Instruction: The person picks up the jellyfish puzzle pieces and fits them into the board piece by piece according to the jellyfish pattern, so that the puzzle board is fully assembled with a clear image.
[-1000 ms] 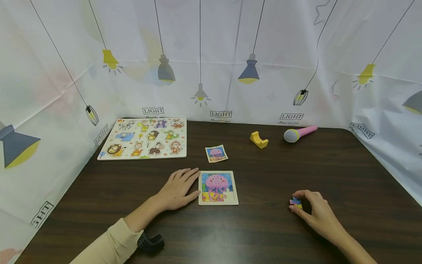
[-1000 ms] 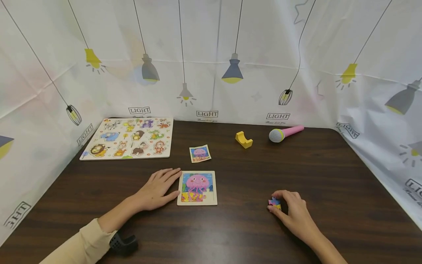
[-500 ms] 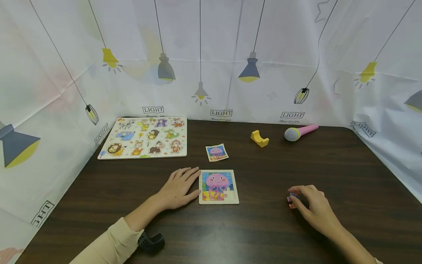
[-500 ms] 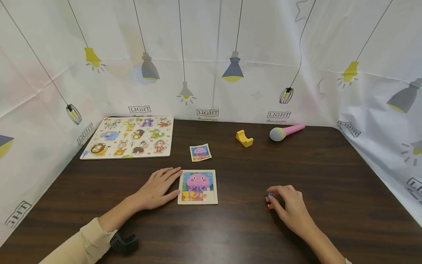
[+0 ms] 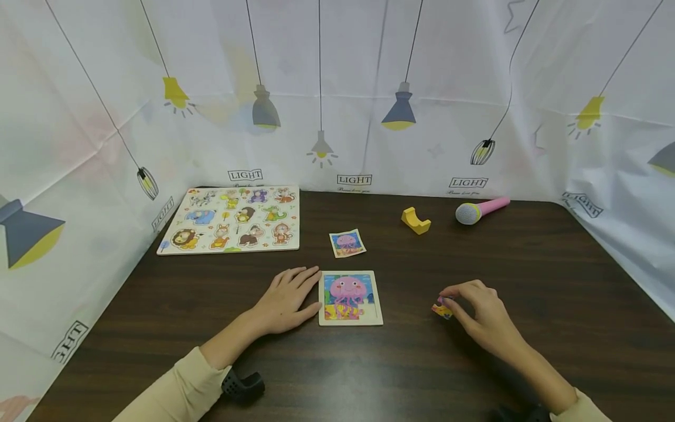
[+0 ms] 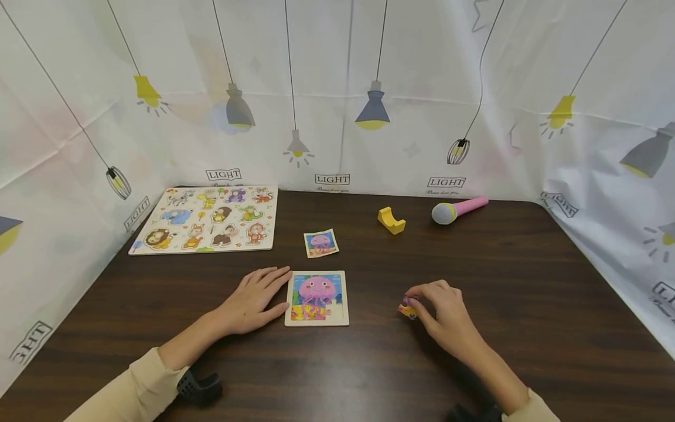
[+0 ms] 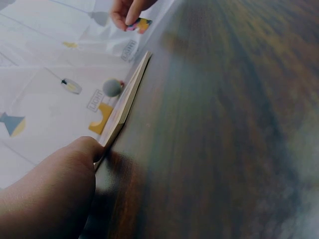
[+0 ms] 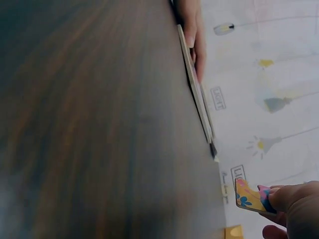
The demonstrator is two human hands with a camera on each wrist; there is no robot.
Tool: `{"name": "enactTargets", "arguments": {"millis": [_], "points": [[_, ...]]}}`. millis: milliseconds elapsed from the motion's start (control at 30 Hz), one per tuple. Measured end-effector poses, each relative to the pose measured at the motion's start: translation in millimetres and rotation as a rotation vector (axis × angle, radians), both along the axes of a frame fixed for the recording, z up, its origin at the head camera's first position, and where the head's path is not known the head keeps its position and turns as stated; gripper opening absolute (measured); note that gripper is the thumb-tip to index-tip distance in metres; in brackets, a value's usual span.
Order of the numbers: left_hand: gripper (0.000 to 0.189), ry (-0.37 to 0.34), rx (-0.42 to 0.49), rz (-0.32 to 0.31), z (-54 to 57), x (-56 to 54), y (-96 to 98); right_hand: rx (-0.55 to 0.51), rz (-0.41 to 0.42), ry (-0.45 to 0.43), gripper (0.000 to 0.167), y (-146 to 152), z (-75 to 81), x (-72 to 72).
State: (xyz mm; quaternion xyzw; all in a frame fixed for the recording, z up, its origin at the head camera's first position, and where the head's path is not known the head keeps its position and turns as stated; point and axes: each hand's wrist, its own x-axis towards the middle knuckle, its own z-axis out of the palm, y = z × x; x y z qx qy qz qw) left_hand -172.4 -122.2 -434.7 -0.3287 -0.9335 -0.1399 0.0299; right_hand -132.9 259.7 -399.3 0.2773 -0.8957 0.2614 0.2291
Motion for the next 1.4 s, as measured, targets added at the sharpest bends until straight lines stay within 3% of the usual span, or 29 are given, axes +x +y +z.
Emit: {"name": "enactTargets", "arguments": {"millis": [400, 833, 1400], "points": [[0.063, 0.004, 0.001, 0.004, -0.4, 0.1, -0.3, -0.017, 0.112, 0.018, 0.022, -36.0, 1.4, -15.8], [0.064, 0.003, -0.007, 0.007, -2.3, -1.0, -1.5, -0.021, 0.190, -0.014, 0.018, -70.6, -0.9, -23.2], [0.063, -0.004, -0.012, 0.009, -0.6, -1.1, -0.3, -0.036, 0.249, -0.185, 0.013, -102.1, -12.7, -27.3]]}}
